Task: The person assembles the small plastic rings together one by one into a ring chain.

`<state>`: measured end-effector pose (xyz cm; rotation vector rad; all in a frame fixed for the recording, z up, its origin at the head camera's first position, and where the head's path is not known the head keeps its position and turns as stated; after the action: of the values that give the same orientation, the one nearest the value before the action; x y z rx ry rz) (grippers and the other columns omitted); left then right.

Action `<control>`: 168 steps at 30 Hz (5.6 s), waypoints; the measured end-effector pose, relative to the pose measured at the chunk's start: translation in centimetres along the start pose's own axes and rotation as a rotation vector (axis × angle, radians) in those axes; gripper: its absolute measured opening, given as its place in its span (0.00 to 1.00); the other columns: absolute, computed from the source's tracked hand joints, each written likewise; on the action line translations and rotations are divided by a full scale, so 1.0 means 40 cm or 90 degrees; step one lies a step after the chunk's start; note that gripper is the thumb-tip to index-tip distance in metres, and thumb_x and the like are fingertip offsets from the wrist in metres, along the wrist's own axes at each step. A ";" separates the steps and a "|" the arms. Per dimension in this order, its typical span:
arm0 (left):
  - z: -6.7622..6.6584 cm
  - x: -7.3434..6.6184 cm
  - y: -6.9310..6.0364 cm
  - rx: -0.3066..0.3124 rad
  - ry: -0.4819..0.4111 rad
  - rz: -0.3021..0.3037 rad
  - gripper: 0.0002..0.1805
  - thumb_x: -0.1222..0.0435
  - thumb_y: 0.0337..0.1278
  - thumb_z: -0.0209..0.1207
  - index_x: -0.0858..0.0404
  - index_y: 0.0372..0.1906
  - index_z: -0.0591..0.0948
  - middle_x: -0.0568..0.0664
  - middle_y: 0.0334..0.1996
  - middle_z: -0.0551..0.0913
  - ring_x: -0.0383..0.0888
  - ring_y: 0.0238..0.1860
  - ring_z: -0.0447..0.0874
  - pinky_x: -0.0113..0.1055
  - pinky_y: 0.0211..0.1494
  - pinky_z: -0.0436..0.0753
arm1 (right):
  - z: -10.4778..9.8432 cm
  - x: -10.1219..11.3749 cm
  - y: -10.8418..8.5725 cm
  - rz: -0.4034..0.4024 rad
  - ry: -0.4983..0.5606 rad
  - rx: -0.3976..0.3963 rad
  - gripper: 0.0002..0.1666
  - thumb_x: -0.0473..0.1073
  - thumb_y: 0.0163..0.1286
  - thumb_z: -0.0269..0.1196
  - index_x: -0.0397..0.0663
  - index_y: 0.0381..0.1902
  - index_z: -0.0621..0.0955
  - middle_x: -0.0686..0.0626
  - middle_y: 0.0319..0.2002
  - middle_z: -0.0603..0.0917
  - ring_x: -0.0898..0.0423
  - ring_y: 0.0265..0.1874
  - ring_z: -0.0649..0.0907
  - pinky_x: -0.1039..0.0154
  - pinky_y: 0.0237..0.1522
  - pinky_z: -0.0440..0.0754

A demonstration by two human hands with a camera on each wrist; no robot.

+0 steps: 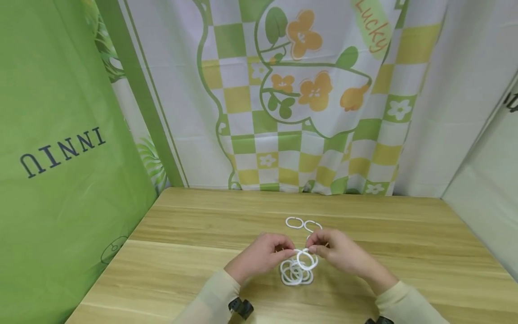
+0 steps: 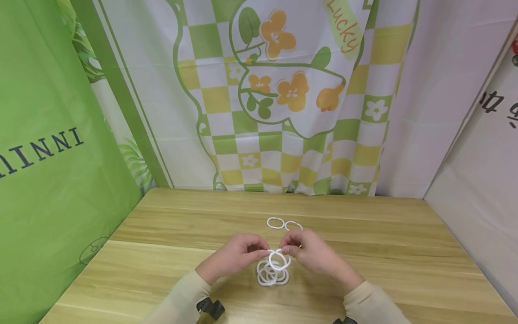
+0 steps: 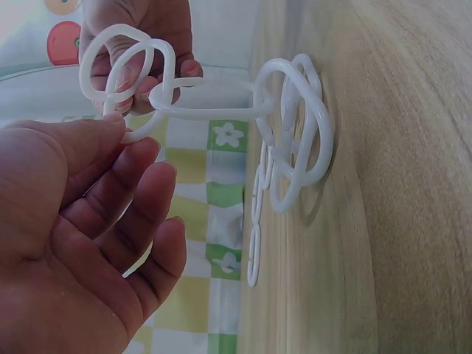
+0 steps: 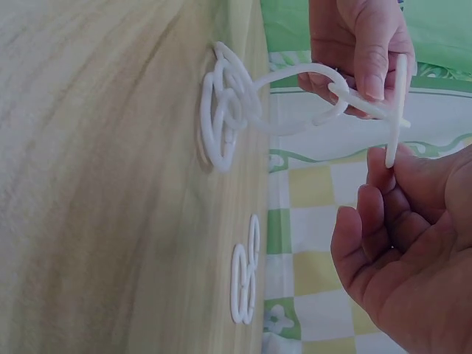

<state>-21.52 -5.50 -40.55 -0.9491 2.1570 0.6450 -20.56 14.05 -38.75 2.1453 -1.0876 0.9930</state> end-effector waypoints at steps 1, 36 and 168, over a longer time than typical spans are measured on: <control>0.000 0.000 0.000 0.001 0.000 -0.001 0.07 0.58 0.66 0.61 0.56 0.36 0.85 0.36 0.29 0.81 0.31 0.30 0.76 0.27 0.35 0.78 | 0.003 0.000 0.000 -0.002 0.003 0.003 0.03 0.40 0.70 0.62 0.46 0.36 0.81 0.48 0.33 0.82 0.59 0.34 0.78 0.64 0.37 0.78; 0.005 -0.001 -0.002 0.002 -0.036 -0.004 0.07 0.57 0.64 0.62 0.55 0.35 0.85 0.36 0.26 0.81 0.34 0.28 0.77 0.28 0.32 0.78 | 0.004 -0.016 -0.012 0.021 0.017 -0.056 0.05 0.39 0.70 0.62 0.42 0.39 0.81 0.47 0.32 0.81 0.59 0.29 0.75 0.65 0.30 0.76; 0.007 -0.005 -0.010 0.014 -0.038 -0.018 0.10 0.57 0.69 0.57 0.57 0.38 0.84 0.41 0.29 0.83 0.31 0.29 0.77 0.28 0.33 0.79 | 0.018 -0.030 0.017 -0.004 -0.028 -0.013 0.04 0.40 0.69 0.64 0.47 0.34 0.80 0.50 0.29 0.81 0.60 0.29 0.77 0.65 0.33 0.78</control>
<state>-21.01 -5.47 -40.65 -0.9349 2.0900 0.6266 -21.35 13.72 -40.06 2.1623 -1.1069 0.9328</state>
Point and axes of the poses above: each hand's wrist, its own y-axis towards the middle knuckle, its own z-axis out of the palm, x = y × z, the point moved 4 cm from there along y, towards the middle knuckle
